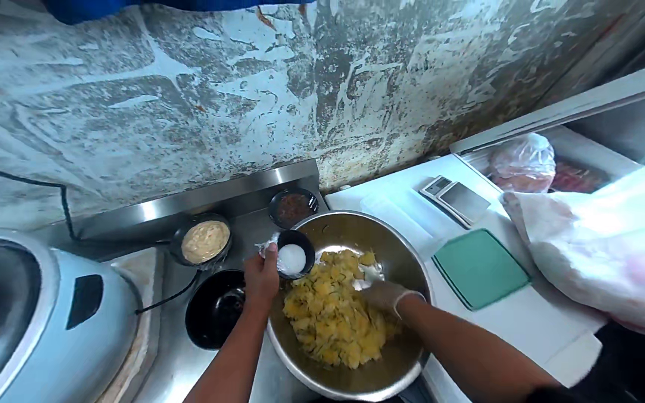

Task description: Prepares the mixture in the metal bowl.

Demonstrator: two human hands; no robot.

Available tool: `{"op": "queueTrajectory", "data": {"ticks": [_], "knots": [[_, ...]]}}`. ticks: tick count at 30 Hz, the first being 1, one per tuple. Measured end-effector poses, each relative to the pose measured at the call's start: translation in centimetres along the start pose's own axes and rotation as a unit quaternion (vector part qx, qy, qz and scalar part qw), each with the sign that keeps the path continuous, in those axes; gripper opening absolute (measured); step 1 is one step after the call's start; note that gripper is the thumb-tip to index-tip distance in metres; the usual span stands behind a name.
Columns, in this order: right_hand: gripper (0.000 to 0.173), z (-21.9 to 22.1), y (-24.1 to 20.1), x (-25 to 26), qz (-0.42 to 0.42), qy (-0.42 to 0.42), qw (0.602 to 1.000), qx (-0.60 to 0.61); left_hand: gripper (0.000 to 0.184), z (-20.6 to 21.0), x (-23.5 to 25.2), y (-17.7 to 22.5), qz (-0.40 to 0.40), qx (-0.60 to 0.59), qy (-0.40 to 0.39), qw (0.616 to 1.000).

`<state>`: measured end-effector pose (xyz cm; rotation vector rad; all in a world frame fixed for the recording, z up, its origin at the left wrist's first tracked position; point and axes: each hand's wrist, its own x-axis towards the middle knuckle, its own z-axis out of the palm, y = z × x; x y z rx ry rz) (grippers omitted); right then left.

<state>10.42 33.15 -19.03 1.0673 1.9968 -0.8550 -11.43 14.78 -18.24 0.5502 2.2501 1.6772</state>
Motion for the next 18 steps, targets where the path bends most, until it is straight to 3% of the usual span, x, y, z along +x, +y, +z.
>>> {"op": "queueTrajectory", "data": {"ticks": [2,3,7,12,15,18], "knots": [[0.073,3.3,0.7,-0.1,0.033,-0.029,0.985,0.167,0.042,0.1,0.3,-0.2,0.007,-0.015,0.008,1.000],[0.075,5.0,1.0,0.2,0.053,-0.047,0.957,0.281,0.043,0.1,0.3,-0.2,0.007,-0.018,0.010,1.000],[0.082,8.6,-1.5,-0.7,0.063,-0.109,0.799,0.587,0.049,0.2,0.2,0.0,0.009,0.007,-0.006,1.000],[0.077,8.7,-4.0,0.3,0.054,-0.058,0.694,0.716,0.047,0.4,0.4,-0.1,0.029,0.014,-0.011,0.999],[0.061,7.0,-4.4,-0.1,-0.015,-0.029,0.620,0.784,0.048,0.4,0.5,-0.4,0.029,0.017,-0.017,0.999],[0.055,5.4,-5.0,0.2,-0.083,0.048,0.582,0.807,0.048,0.4,0.6,-0.2,0.011,0.004,0.003,1.000]]}}
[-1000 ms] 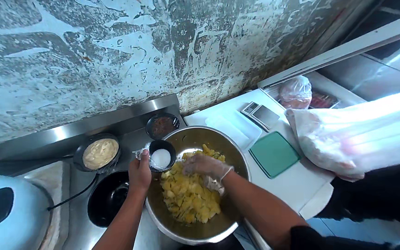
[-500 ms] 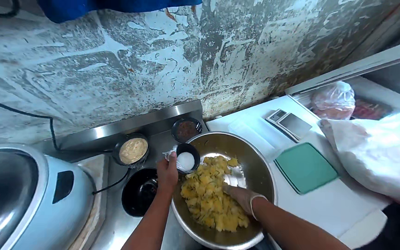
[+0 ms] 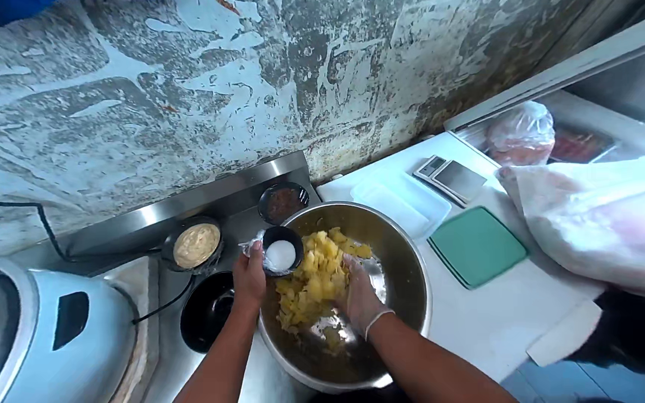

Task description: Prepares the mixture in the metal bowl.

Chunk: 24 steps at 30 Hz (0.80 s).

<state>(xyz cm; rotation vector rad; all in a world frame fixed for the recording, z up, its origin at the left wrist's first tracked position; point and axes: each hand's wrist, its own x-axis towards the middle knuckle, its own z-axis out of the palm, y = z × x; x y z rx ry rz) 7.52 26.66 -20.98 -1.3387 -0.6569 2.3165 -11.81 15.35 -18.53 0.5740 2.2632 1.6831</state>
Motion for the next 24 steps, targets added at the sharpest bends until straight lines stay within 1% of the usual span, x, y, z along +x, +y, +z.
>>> {"op": "queueTrajectory", "data": {"ticks": [1,3,4,5,6,8,9,10,11,12,14,15,16,17,19,20,22,23,24], "knots": [[0.057,0.3,-0.2,0.3,-0.043,-0.002,0.999,-0.025,0.049,-0.1,0.0,0.1,-0.011,-0.008,0.005,1.000],[0.067,1.4,-1.2,0.5,-0.129,0.003,0.981,-0.148,0.049,0.0,0.1,-0.1,-0.014,-0.024,0.017,0.999],[0.068,2.1,-1.7,0.8,-0.164,0.015,0.961,-0.222,0.048,0.1,0.1,-0.2,-0.011,-0.033,0.024,0.999],[0.067,2.8,-2.3,1.3,-0.198,0.018,0.928,-0.314,0.047,0.2,0.1,-0.1,-0.013,-0.043,0.029,0.999],[0.064,3.6,-2.9,1.8,-0.233,0.021,0.875,-0.423,0.046,0.3,0.2,-0.2,-0.013,-0.052,0.032,0.998],[0.057,4.9,-2.7,2.9,-0.270,0.007,0.730,-0.627,0.046,0.3,0.2,-0.2,-0.014,-0.060,0.038,0.997],[0.055,5.1,-2.0,3.3,-0.271,-0.020,0.662,-0.698,0.047,0.3,0.2,-0.2,-0.015,-0.055,0.040,0.998],[0.057,5.2,-1.1,3.2,-0.263,-0.064,0.600,-0.753,0.048,0.3,0.3,-0.2,-0.014,-0.050,0.039,0.998],[0.060,5.2,-0.2,2.8,-0.249,-0.112,0.551,-0.788,0.049,0.3,0.3,-0.3,-0.012,-0.047,0.038,0.998],[0.062,5.2,0.6,1.9,-0.227,-0.152,0.513,-0.814,0.049,0.3,0.4,-0.4,-0.009,-0.049,0.040,0.998],[0.051,4.6,1.0,-0.3,-0.173,-0.205,0.454,-0.850,0.047,0.4,0.3,-0.4,-0.009,-0.062,0.042,0.997],[0.042,4.0,0.5,-1.2,-0.158,-0.232,0.431,-0.858,0.046,0.5,0.3,-0.4,-0.008,-0.066,0.043,0.997],[0.035,3.1,-0.3,-1.8,-0.145,-0.260,0.418,-0.858,0.046,0.6,0.4,-0.4,-0.008,-0.065,0.045,0.997],[0.033,2.2,-1.4,-1.9,-0.128,-0.284,0.413,-0.856,0.046,0.5,0.3,-0.4,-0.006,-0.059,0.045,0.997],[0.036,0.4,-4.1,-1.6,-0.092,-0.292,0.429,-0.850,0.047,0.4,0.1,-0.4,0.002,-0.049,0.039,0.998],[0.037,-0.4,-5.3,-1.4,-0.084,-0.269,0.458,-0.843,0.046,0.4,0.1,-0.5,0.009,-0.048,0.040,0.998],[0.044,-1.3,-7.0,-1.2,-0.097,-0.178,0.558,-0.805,0.044,0.4,0.1,-0.5,0.020,-0.050,0.040,0.998],[0.051,-1.1,-7.6,-1.3,-0.109,-0.135,0.595,-0.785,0.043,0.3,0.2,-0.5,0.018,-0.052,0.038,0.998],[0.058,-0.7,-8.3,-1.7,-0.115,-0.117,0.612,-0.773,0.044,0.3,0.1,-0.5,0.014,-0.052,0.037,0.998]]}}
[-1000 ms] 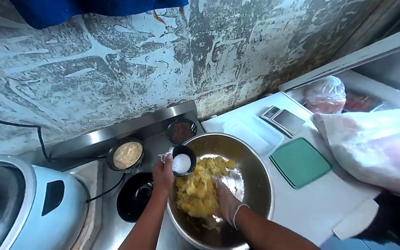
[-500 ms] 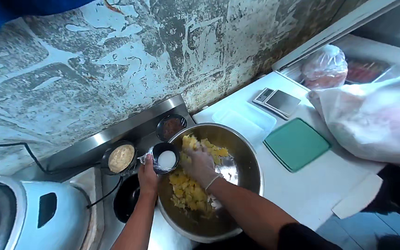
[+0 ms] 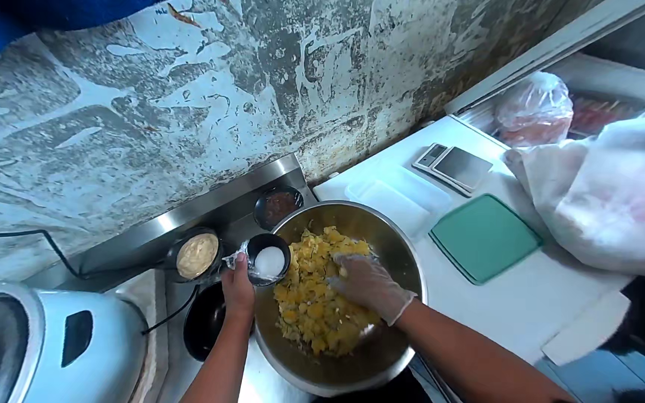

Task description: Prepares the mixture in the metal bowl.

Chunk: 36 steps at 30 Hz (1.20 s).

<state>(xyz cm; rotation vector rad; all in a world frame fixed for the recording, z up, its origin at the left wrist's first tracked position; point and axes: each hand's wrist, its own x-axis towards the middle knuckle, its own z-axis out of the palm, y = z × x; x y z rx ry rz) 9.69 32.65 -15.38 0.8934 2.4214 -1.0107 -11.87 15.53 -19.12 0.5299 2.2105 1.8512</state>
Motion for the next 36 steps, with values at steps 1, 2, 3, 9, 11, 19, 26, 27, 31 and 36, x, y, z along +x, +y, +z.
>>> {"op": "queueTrajectory", "data": {"ticks": [1,2,3,9,11,19,26,27,31,36], "knots": [[0.060,-0.9,-0.5,-0.2,-0.010,-0.004,1.000,0.012,0.045,0.0,0.0,0.0,-0.001,0.001,0.002,1.000],[0.056,-1.8,-0.9,-0.2,-0.028,-0.016,0.999,0.039,0.045,0.1,0.0,0.0,-0.002,0.003,0.003,1.000],[0.047,-2.8,-1.1,0.1,-0.040,-0.017,0.996,0.081,0.045,0.0,0.0,0.1,-0.003,0.011,0.003,1.000],[0.039,-2.1,3.4,9.6,0.036,0.134,0.939,0.315,0.043,0.0,-0.2,0.4,-0.001,0.013,0.006,1.000],[0.052,0.6,3.7,13.1,0.072,0.075,0.904,0.416,0.043,0.1,0.0,0.8,-0.005,0.017,0.017,1.000],[0.053,2.6,-3.2,6.9,-0.179,-0.070,0.979,0.066,0.042,-0.1,-0.4,1.2,-0.020,-0.016,0.008,1.000],[0.077,5.0,0.5,-0.8,-0.077,-0.122,0.949,-0.281,0.047,-0.3,-0.3,0.9,-0.012,0.006,-0.020,1.000],[0.071,4.1,0.5,-1.3,-0.056,-0.139,0.949,-0.278,0.048,-0.3,-0.5,0.8,-0.006,0.030,-0.020,0.999],[0.047,-0.7,1.2,-4.5,-0.068,-0.069,0.994,-0.055,0.049,-0.7,-1.3,2.5,0.037,0.039,-0.023,0.998],[0.038,1.6,6.5,-3.4,-0.066,0.119,0.962,0.237,0.045,-2.1,-1.7,9.3,0.171,0.005,-0.039,0.985]]}}
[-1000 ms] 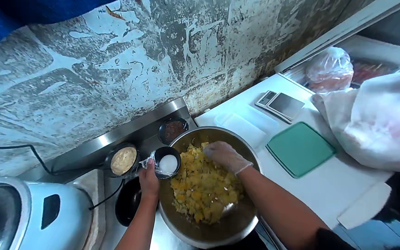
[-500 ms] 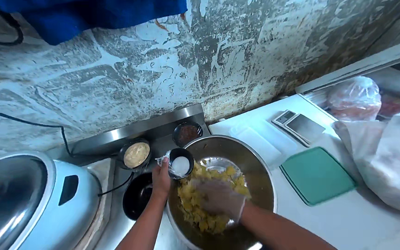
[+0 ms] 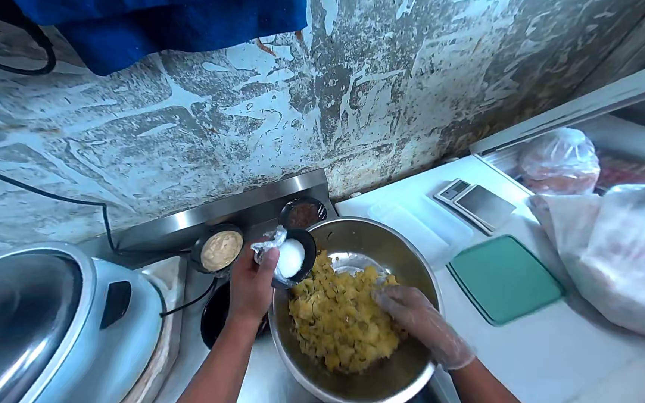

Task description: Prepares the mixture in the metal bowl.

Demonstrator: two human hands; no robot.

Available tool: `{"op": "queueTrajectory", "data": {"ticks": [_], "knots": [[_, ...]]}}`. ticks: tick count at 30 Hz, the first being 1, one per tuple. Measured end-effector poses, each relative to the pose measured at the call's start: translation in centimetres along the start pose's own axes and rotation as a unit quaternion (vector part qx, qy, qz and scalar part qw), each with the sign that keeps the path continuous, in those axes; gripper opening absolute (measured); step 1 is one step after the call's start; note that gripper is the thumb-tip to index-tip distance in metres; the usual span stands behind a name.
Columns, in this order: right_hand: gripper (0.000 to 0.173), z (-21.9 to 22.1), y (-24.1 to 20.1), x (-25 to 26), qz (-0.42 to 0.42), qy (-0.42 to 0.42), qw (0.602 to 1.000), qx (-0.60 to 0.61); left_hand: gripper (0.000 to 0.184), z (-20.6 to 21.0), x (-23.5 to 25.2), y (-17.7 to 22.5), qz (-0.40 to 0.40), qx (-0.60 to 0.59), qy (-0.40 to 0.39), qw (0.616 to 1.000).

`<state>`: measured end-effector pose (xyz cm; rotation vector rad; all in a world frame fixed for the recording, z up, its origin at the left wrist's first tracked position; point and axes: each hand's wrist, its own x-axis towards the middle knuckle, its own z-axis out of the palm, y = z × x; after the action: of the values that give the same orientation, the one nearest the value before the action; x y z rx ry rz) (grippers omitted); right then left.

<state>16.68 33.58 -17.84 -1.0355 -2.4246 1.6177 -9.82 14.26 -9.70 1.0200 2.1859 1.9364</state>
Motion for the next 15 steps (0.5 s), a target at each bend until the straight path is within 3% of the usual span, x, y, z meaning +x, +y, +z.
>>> {"op": "queueTrajectory", "data": {"ticks": [3,8,15], "knots": [[0.036,1.4,1.0,0.6,0.013,0.047,0.999,0.005,0.041,-0.5,1.6,2.3,0.043,0.006,-0.002,0.999],[0.040,1.6,0.3,0.9,0.015,0.009,0.996,-0.083,0.032,-1.2,3.9,3.4,-0.003,-0.040,0.037,0.999],[0.041,1.6,0.0,0.9,0.027,0.016,0.995,-0.098,0.023,-2.1,6.5,4.7,0.067,-0.003,0.045,0.997]]}}
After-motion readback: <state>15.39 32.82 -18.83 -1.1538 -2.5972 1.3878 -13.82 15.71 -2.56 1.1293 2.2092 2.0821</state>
